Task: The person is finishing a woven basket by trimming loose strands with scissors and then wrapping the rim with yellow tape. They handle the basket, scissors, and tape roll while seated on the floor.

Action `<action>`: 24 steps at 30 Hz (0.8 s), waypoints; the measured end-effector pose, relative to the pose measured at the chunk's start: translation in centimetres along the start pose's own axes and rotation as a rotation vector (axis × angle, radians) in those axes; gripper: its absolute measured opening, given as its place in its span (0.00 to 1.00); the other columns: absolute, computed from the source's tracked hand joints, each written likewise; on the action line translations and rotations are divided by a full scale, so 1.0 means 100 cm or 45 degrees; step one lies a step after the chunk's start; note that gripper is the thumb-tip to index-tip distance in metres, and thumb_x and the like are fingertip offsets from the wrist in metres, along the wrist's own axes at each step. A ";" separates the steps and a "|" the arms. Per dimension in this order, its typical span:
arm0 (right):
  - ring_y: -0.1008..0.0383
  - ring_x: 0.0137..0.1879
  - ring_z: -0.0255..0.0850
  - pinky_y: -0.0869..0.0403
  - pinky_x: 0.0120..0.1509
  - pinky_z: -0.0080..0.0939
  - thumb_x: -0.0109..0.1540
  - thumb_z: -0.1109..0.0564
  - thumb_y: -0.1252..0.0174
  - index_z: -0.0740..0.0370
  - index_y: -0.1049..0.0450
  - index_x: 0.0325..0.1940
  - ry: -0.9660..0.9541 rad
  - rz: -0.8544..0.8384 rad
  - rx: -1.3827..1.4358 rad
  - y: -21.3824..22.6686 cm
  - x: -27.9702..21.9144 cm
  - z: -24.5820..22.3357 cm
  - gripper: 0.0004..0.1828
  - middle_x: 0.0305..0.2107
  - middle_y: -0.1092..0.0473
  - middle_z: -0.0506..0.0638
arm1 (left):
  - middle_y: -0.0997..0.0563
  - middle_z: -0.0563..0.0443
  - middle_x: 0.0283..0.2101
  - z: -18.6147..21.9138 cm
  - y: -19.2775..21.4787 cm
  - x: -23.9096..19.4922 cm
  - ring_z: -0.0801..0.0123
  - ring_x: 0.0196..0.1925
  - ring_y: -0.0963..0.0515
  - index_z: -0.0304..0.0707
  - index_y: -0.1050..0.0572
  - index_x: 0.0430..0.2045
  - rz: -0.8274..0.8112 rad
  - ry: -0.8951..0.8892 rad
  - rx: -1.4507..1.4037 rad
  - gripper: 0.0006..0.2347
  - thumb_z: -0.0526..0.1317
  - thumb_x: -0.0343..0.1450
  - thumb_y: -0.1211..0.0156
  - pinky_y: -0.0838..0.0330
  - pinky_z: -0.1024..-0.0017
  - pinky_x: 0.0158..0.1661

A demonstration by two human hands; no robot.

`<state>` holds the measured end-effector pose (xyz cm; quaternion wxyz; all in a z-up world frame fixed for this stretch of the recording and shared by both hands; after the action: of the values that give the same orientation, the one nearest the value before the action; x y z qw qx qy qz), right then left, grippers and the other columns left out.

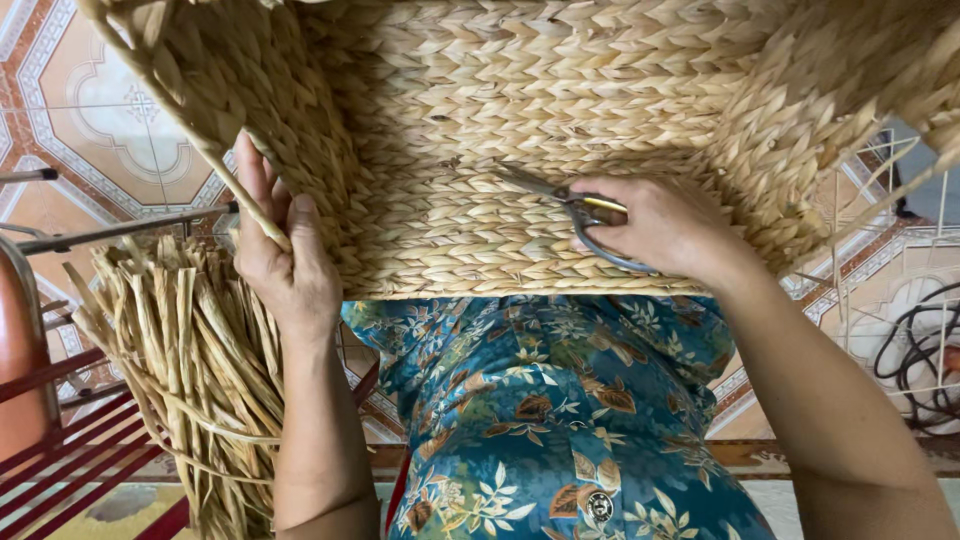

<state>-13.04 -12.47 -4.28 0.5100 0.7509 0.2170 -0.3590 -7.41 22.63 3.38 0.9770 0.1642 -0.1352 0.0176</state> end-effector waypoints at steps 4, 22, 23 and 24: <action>0.28 0.24 0.39 0.30 0.28 0.43 0.58 0.32 0.39 0.28 0.32 0.67 0.086 0.023 0.031 0.004 0.010 -0.015 0.32 0.28 0.26 0.40 | 0.38 0.42 0.76 0.000 0.001 0.000 0.60 0.77 0.34 0.32 0.43 0.73 0.009 0.010 0.036 0.22 0.22 0.82 0.52 0.36 0.66 0.74; 0.29 0.21 0.41 0.27 0.38 0.46 0.62 0.39 0.41 0.34 0.31 0.69 0.270 0.069 -0.026 0.003 0.017 -0.037 0.29 0.13 0.30 0.58 | 0.37 0.41 0.75 0.006 -0.001 0.002 0.58 0.76 0.33 0.30 0.42 0.72 0.013 -0.013 0.039 0.20 0.24 0.83 0.53 0.35 0.64 0.74; 0.33 0.21 0.42 0.28 0.33 0.46 0.63 0.39 0.42 0.34 0.32 0.70 0.241 0.037 -0.028 0.000 0.018 -0.034 0.29 0.14 0.31 0.57 | 0.37 0.41 0.75 0.007 -0.001 0.002 0.59 0.76 0.32 0.30 0.42 0.72 0.014 -0.018 0.046 0.20 0.24 0.83 0.53 0.34 0.64 0.74; 0.36 0.20 0.42 0.30 0.29 0.46 0.65 0.40 0.42 0.34 0.33 0.71 0.213 0.005 -0.030 -0.002 0.020 -0.032 0.29 0.16 0.32 0.57 | 0.36 0.42 0.74 0.007 -0.001 0.002 0.59 0.75 0.32 0.31 0.42 0.72 0.015 -0.022 0.053 0.20 0.25 0.83 0.52 0.33 0.64 0.73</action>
<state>-10.90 -9.50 -5.19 0.4998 0.7726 0.2615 -0.2914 -7.36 22.31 4.04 0.9720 0.1840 -0.1442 0.0247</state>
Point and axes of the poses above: each hand's wrist, its own x-axis towards the middle knuckle, its own y-axis out of the back of the hand, z = x × y, the point moved 9 cm from there along x, towards the middle knuckle
